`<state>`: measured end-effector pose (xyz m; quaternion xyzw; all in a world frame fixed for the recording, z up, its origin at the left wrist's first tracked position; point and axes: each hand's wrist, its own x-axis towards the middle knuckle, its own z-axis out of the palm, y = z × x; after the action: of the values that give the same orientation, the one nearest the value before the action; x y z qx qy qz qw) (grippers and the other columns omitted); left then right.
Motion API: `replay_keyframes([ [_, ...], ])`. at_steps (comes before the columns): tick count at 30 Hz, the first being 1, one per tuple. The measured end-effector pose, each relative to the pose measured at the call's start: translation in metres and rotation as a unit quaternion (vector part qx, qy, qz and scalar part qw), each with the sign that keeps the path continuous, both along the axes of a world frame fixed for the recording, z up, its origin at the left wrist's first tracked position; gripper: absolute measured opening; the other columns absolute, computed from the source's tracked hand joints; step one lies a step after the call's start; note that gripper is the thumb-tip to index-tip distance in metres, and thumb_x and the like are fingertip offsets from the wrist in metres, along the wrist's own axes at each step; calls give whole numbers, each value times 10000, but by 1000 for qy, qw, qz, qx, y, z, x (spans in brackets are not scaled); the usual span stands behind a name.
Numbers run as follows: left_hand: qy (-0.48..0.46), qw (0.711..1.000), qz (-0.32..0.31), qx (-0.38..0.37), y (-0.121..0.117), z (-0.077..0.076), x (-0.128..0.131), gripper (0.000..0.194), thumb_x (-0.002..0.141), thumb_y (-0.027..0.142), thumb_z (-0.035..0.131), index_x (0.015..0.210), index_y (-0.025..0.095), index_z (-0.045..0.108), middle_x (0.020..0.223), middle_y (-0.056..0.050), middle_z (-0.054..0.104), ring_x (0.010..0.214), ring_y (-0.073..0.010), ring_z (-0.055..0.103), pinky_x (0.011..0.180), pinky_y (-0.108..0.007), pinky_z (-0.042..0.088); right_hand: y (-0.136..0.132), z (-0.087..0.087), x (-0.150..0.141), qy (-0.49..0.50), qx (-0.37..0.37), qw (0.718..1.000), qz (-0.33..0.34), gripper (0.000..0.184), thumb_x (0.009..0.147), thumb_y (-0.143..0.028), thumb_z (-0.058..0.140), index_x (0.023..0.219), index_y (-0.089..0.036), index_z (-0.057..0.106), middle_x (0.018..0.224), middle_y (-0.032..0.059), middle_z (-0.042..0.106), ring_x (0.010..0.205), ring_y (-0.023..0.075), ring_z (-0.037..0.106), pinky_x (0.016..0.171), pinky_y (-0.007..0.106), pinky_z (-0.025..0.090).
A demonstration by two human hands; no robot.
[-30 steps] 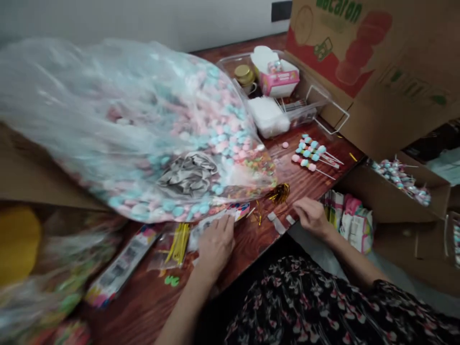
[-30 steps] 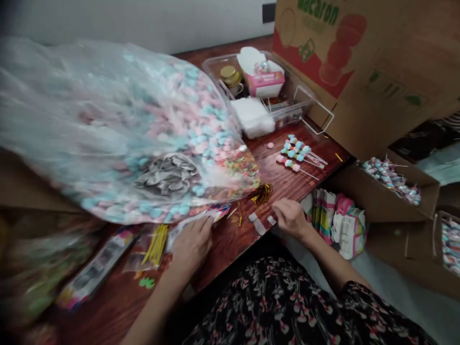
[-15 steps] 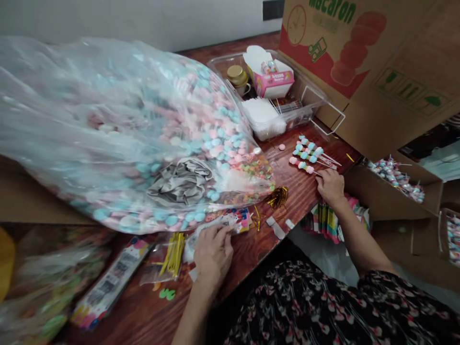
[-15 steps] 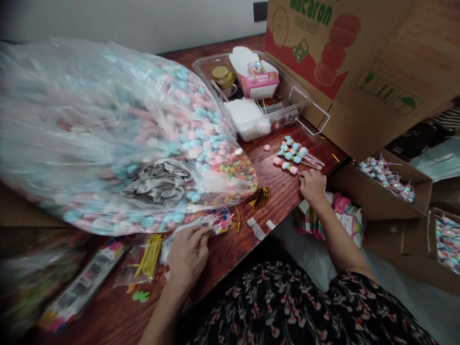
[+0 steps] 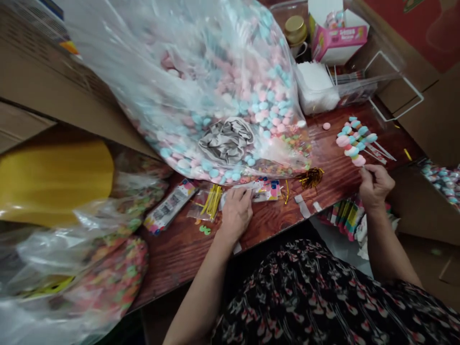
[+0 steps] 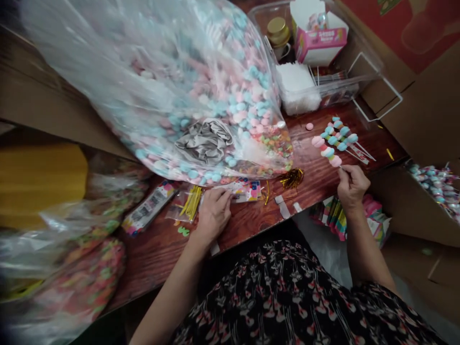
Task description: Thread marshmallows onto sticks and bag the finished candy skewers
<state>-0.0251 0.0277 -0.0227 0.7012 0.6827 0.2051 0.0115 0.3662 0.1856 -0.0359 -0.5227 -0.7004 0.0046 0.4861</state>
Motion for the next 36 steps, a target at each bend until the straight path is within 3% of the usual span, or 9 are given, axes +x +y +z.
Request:
replay_keyframes([
  [3,-72,997,22,35,6,-4,-4,171,918,208,549,852,192,706,873,-74,670,848,-208,581,779,-360,493,-20,11,-24,23,6,999,28,76,855,-265,632,837,-198,663,745,32,659,668,181,631,665,326,518],
  [6,-153,986,37,63,11,-5,-8,157,892,260,622,774,188,696,826,-49,665,815,-182,605,761,-334,501,-36,26,-48,19,-8,994,104,32,855,-224,632,853,-213,663,760,34,674,677,184,642,657,328,528],
  [11,-225,974,14,12,13,0,-19,158,877,288,644,778,197,726,825,-37,670,809,-169,622,768,-323,505,-48,46,-78,-33,-55,960,272,124,867,-136,581,919,-210,667,773,38,693,681,170,651,638,304,528],
  [14,-234,972,-3,-16,12,2,-24,151,886,269,622,829,193,739,873,-49,672,827,-167,621,773,-322,506,-48,48,-90,-62,-59,943,322,150,872,-112,558,930,-198,666,793,53,703,703,171,654,648,301,532],
  [25,-285,959,-2,1,13,-1,-24,169,875,293,646,756,196,716,813,-43,662,798,-161,622,741,-320,512,-46,53,-101,-85,-42,937,336,179,863,-104,546,939,-205,673,787,52,707,690,173,649,637,301,531],
  [36,-276,961,-7,11,15,-5,-26,180,861,295,667,716,190,692,800,-37,651,787,-160,613,734,-319,488,-43,47,-97,-150,-6,928,341,195,872,-107,526,963,-201,671,829,69,717,732,176,653,678,307,537],
])
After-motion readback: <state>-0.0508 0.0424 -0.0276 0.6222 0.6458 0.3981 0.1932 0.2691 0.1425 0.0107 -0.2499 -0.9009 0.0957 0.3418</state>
